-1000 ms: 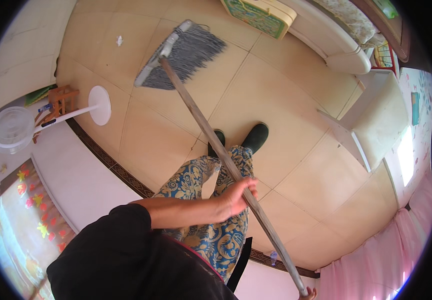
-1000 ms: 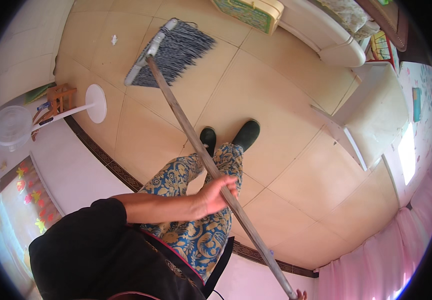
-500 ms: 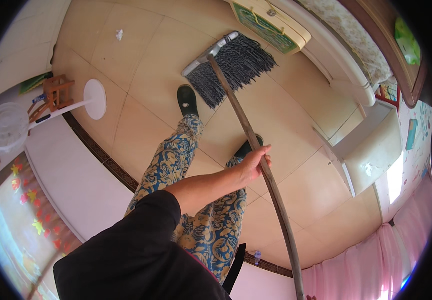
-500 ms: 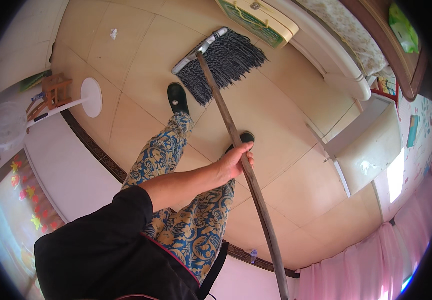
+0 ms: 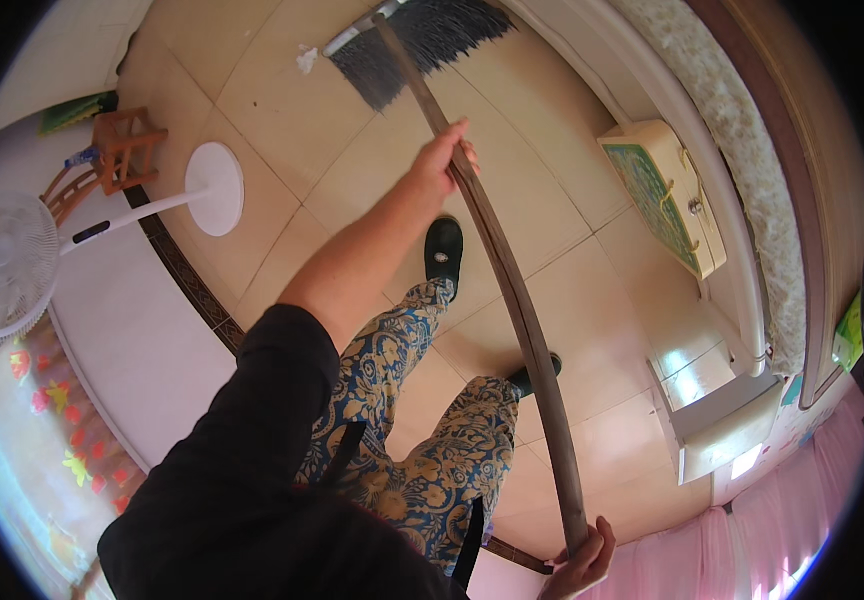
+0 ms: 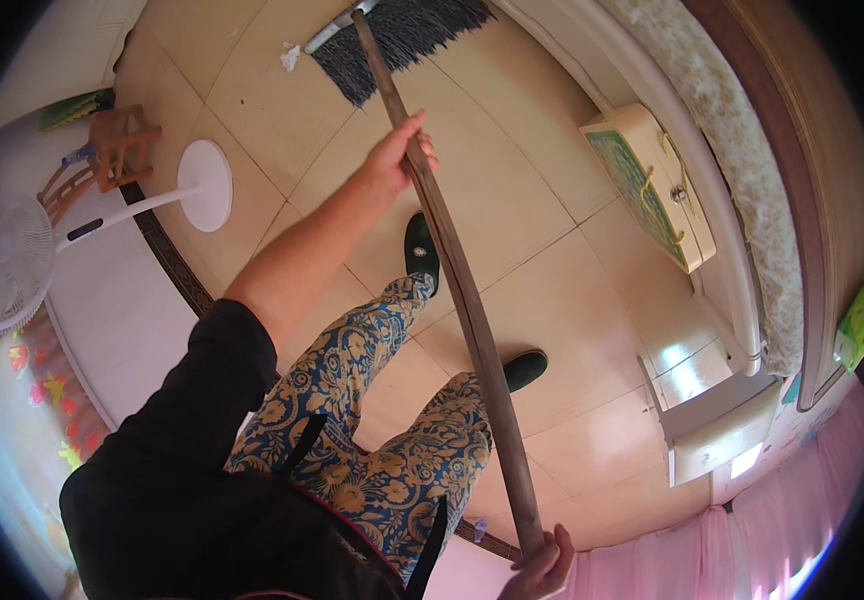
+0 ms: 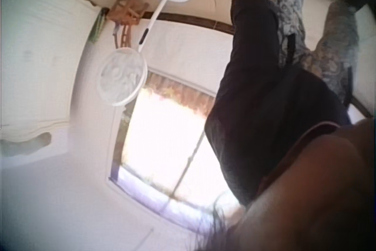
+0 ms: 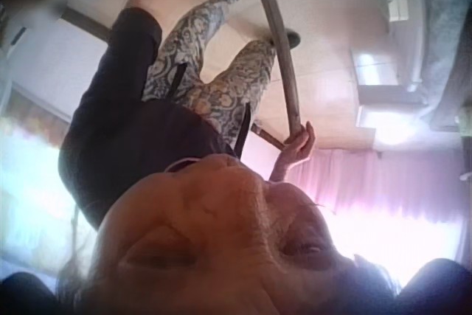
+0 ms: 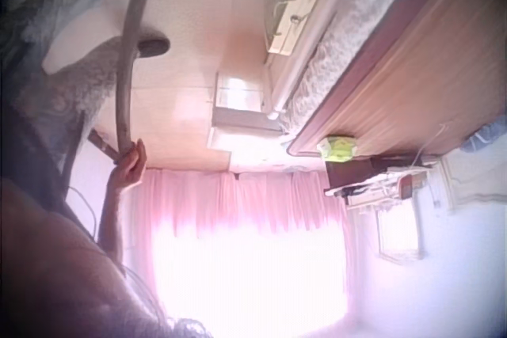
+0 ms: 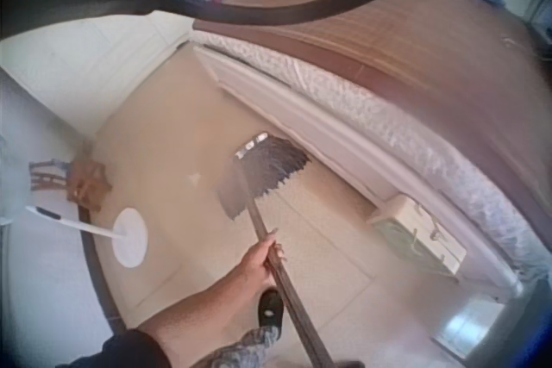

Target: The person mops a tiled floor using a mop and water from a plastic bottle, then picks up a small paper slip by hand.

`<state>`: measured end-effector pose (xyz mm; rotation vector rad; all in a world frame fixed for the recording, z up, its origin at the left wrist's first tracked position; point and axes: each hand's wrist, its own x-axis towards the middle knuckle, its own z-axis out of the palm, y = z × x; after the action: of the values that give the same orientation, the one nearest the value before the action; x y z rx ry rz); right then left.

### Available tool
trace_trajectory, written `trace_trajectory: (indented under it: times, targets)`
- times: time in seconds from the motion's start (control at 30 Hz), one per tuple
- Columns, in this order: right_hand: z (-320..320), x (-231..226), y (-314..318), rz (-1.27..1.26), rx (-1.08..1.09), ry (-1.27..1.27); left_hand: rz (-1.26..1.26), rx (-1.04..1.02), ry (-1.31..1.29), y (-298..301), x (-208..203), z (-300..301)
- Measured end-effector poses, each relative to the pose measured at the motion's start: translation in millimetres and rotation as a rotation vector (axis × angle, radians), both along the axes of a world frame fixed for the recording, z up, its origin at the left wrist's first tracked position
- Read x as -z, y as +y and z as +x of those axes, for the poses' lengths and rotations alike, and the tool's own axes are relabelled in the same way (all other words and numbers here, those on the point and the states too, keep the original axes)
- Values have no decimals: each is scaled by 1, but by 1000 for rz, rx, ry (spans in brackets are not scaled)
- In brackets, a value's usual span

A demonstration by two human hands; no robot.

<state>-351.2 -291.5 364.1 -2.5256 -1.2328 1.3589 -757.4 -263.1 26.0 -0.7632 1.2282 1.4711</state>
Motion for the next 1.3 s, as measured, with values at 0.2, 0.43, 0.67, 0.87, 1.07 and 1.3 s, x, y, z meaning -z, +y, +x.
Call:
trace_trajectory:
  times: [0.2, 0.43, 0.67, 0.87, 1.07, 1.3]
  targets:
    - [-154, 95, 9, 203, -703, 615, -294, 118, 336, -23, -13, -168]
    - [-94, 129, 13, -36, -618, 634, -290, 128, 271, -27, -49, -134]
    - [77, 114, 7, -380, -940, 244, -277, 151, 20, -39, -71, 62]
    - [293, 6, -23, -611, -744, 95, -371, 229, -362, -24, -136, 270]
    - [387, -147, 7, -949, -746, -387, -450, 304, -737, 8, -157, 393]
    - [370, -165, 62, -690, -917, -359, -156, 32, -824, 44, -139, 319]
